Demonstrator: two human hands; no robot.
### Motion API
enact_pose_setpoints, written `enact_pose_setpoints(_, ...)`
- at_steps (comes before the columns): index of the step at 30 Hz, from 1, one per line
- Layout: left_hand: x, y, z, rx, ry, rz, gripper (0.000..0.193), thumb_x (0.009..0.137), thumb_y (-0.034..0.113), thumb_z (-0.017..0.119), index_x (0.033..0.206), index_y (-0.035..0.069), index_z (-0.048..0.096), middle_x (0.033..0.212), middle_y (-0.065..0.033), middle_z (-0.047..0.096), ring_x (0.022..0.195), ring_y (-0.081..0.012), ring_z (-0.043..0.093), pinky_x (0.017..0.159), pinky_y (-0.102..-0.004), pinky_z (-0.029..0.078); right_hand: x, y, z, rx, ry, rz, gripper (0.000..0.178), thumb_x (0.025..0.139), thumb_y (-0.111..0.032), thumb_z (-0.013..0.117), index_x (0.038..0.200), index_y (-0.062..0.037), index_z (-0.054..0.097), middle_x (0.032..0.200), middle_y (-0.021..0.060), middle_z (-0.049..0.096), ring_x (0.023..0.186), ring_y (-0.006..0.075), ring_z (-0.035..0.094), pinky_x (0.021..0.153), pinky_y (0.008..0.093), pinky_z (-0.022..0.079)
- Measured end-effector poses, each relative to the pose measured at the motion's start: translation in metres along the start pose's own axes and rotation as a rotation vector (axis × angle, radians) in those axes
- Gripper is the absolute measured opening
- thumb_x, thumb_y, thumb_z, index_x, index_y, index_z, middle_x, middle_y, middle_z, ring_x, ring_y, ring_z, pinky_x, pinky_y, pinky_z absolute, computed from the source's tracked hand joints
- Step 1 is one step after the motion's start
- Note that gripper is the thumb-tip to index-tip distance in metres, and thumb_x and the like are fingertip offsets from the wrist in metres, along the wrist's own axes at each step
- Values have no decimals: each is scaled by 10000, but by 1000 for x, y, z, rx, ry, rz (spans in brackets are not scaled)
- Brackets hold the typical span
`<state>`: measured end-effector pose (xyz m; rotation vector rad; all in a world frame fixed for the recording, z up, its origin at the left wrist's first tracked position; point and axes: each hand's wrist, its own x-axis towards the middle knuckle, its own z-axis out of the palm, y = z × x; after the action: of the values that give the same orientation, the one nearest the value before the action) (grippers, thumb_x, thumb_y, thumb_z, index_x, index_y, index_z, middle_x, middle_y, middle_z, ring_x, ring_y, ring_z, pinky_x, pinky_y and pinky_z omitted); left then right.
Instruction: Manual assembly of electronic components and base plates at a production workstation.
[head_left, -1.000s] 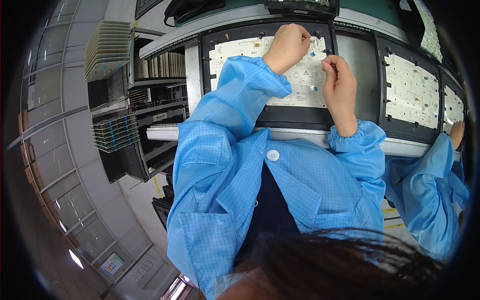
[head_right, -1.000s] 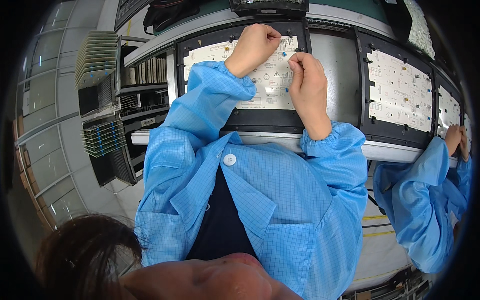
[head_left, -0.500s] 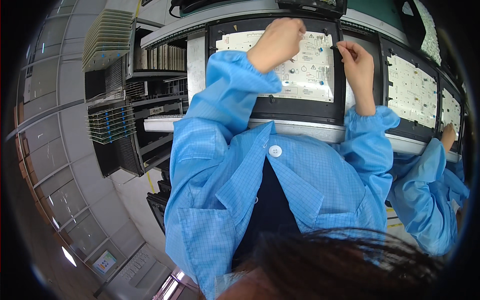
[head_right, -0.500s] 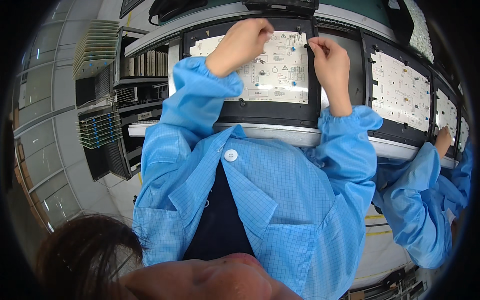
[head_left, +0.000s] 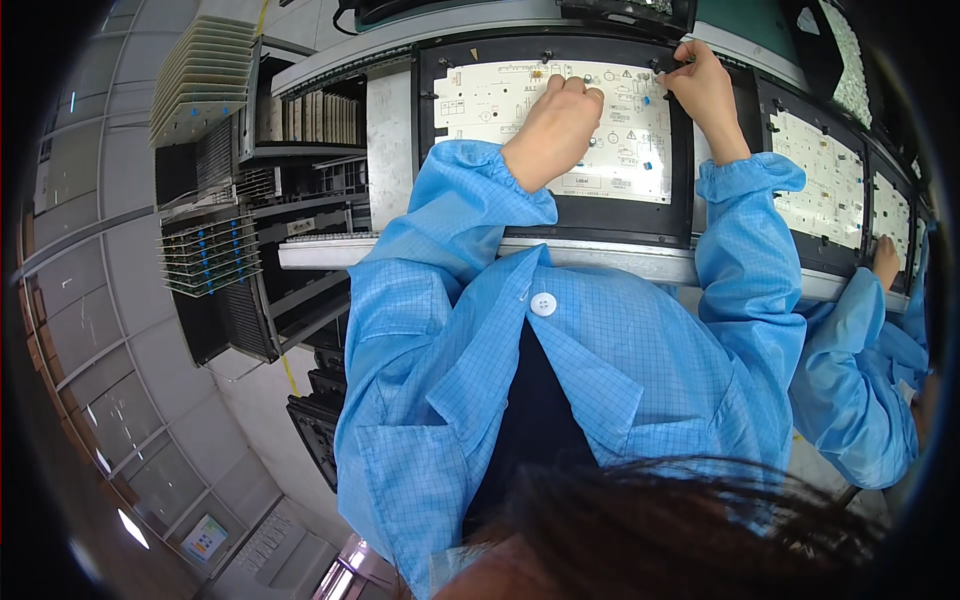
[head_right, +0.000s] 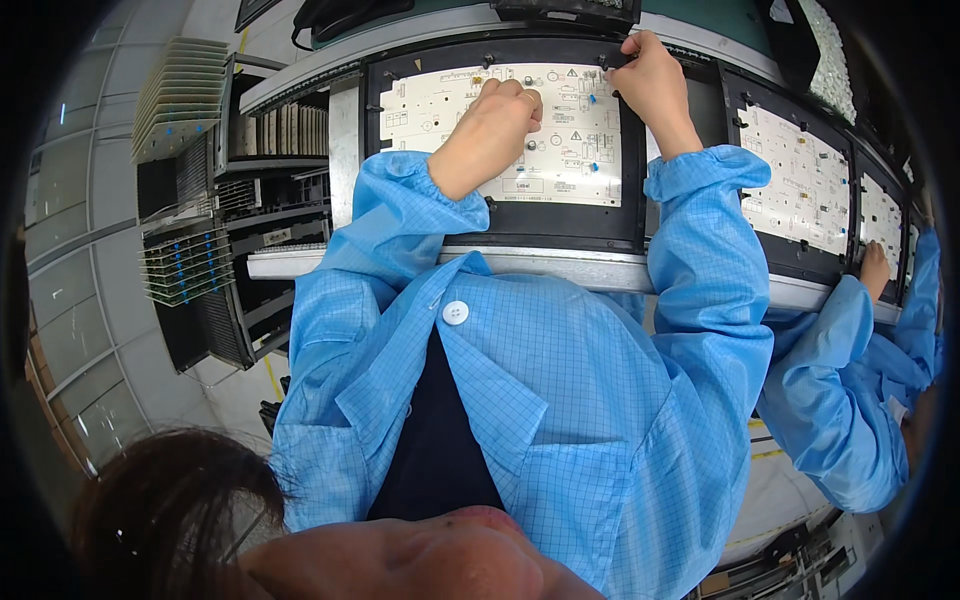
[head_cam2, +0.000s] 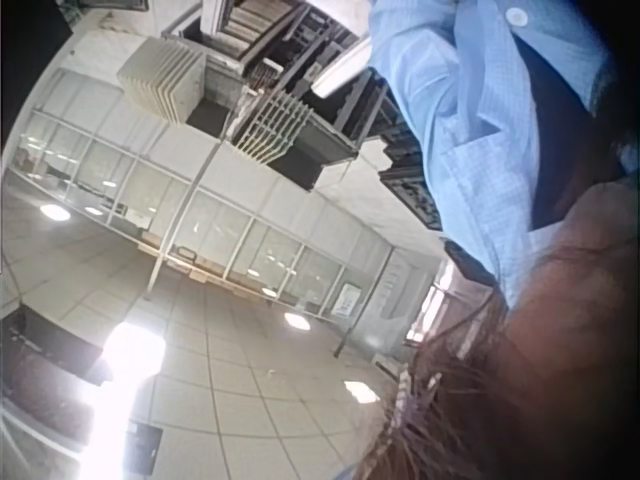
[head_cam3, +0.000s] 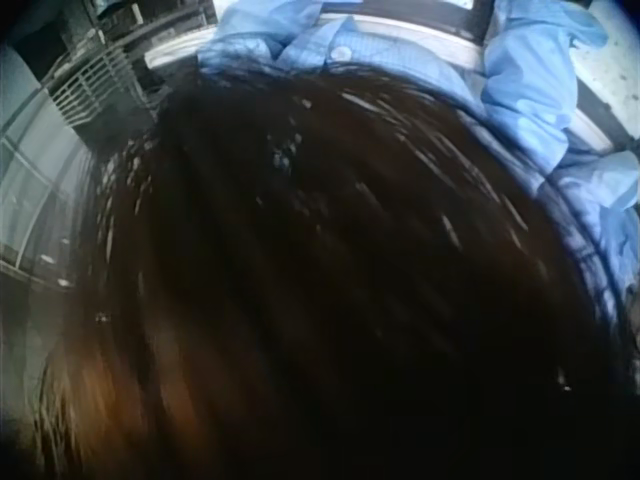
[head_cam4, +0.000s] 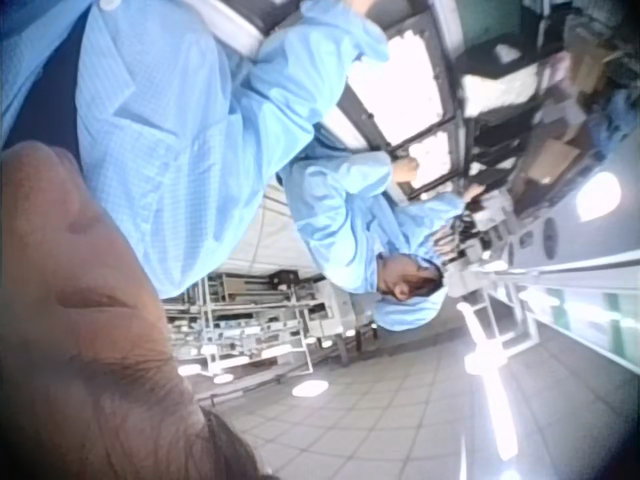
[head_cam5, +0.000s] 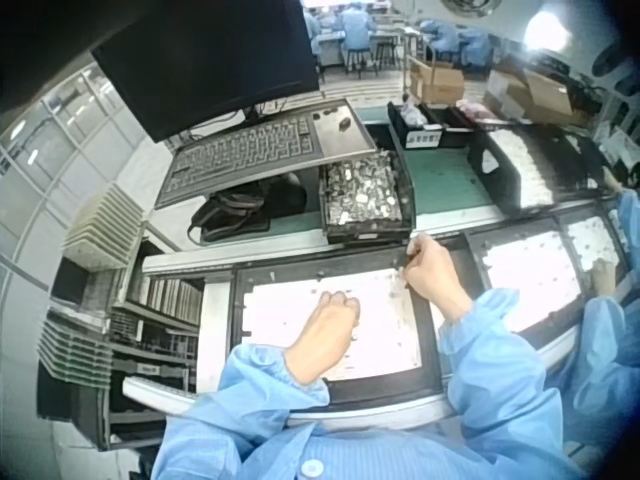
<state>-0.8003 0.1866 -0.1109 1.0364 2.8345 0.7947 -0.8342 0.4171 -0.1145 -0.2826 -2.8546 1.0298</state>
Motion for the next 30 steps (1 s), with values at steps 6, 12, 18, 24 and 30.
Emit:
enact_pose_setpoints(6,-3,-4,-11,-136,114,-21,123,786,-42,600,907,-29,617,897,-209,624,929,-392,557,823,-457,470,7,-1,3,-127,4,40,359,702,-140,775,993,-61,580,777,71,662,748,212,656,702,326,503)
enact_pose_setpoints(12,-16,-3,-40,-366,270,-232,95,846,22,617,923,-33,626,811,-171,667,776,-311,642,700,-401,506,-5,-11,13,-269,117,-28,349,737,-155,747,1036,-76,585,818,104,672,770,290,661,702,365,511)
enact_pose_setpoints(18,-24,-20,-40,-606,305,-362,130,858,56,637,922,-43,692,709,-146,682,566,-196,638,547,-301,502,-41,-43,23,-157,156,-496,124,801,-107,681,918,-77,654,780,104,629,793,326,583,713,419,465)
enact_pose_setpoints(24,-24,-12,-29,-593,270,-379,153,816,9,609,931,-33,700,756,-181,691,671,-264,685,634,-332,538,-58,-47,53,-108,35,-562,72,796,-33,647,866,-50,660,834,120,624,824,325,547,789,395,451)
enact_pose_setpoints(30,-9,20,-6,-503,203,-232,158,786,10,587,887,-35,699,785,-210,680,749,-350,672,726,-407,541,-56,-29,13,203,199,-210,82,901,-27,583,980,-25,601,872,116,662,776,253,629,707,310,491)
